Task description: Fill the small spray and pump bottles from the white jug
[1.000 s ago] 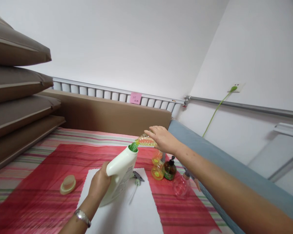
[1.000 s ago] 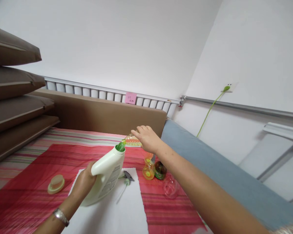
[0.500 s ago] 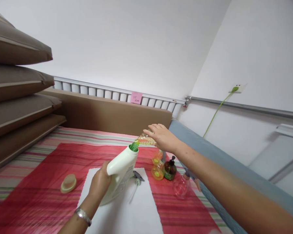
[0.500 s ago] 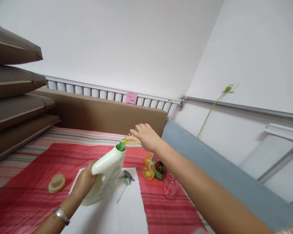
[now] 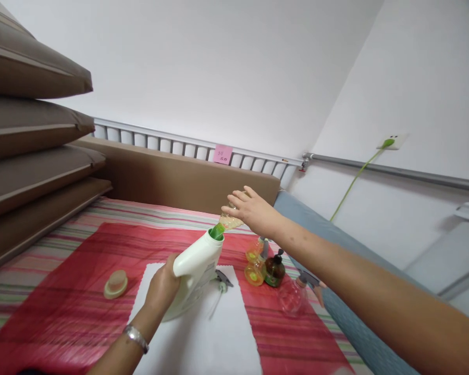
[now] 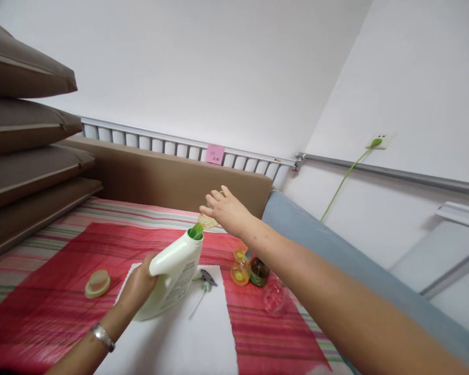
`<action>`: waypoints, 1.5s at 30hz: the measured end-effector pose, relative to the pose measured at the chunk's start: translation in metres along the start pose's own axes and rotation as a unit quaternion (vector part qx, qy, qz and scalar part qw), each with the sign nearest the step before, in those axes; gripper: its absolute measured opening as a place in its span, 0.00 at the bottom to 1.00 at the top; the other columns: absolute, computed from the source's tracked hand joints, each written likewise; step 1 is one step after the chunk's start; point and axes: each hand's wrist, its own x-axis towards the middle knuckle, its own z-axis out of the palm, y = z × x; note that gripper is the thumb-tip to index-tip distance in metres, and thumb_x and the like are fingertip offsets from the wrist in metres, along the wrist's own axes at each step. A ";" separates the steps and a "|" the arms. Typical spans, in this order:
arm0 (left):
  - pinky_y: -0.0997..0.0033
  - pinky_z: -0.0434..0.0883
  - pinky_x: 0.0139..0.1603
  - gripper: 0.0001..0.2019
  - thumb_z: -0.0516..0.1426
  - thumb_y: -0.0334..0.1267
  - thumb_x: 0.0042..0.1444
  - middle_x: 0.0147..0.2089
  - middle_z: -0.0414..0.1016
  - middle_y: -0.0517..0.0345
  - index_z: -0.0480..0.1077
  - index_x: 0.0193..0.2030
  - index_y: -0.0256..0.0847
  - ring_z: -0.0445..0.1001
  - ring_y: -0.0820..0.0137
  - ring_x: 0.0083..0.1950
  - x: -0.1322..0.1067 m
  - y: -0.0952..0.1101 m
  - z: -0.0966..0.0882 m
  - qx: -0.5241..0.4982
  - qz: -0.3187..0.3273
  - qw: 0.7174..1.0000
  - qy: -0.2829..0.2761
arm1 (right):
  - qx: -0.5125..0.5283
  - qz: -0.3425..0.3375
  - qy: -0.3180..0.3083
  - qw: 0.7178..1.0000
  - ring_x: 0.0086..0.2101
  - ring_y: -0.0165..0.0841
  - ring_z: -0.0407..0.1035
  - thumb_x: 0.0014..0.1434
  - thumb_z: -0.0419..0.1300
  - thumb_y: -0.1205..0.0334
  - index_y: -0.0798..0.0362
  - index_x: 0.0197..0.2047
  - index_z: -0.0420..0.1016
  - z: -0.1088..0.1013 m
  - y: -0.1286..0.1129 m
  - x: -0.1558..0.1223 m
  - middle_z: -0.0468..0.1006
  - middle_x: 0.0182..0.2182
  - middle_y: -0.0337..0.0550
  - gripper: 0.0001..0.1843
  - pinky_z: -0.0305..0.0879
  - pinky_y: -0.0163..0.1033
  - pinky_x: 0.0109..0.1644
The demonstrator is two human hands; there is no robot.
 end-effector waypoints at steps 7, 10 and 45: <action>0.68 0.69 0.38 0.14 0.48 0.35 0.59 0.41 0.80 0.49 0.64 0.51 0.43 0.79 0.57 0.45 -0.001 -0.014 0.003 -0.049 -0.001 0.999 0.009 | -0.028 -0.027 0.019 0.999 0.54 0.47 0.61 0.57 0.56 0.72 0.50 0.54 0.68 -0.011 -0.010 0.018 0.70 0.53 0.54 0.22 0.48 0.60 0.59; 0.66 0.70 0.39 0.16 0.48 0.34 0.58 0.42 0.80 0.48 0.63 0.52 0.42 0.79 0.57 0.45 -0.001 -0.020 0.004 -0.066 -0.002 0.998 0.009 | -0.033 -0.034 0.013 0.999 0.53 0.47 0.61 0.56 0.57 0.72 0.50 0.53 0.69 -0.018 -0.014 0.024 0.70 0.53 0.54 0.22 0.47 0.59 0.60; 0.59 0.65 0.57 0.25 0.55 0.33 0.50 0.56 0.72 0.52 0.62 0.57 0.43 0.70 0.59 0.57 -0.008 -0.030 -0.017 -0.192 0.068 0.979 -0.019 | -0.047 -0.027 0.017 0.998 0.53 0.48 0.61 0.52 0.58 0.73 0.49 0.57 0.67 -0.035 -0.014 0.036 0.70 0.54 0.55 0.28 0.48 0.57 0.58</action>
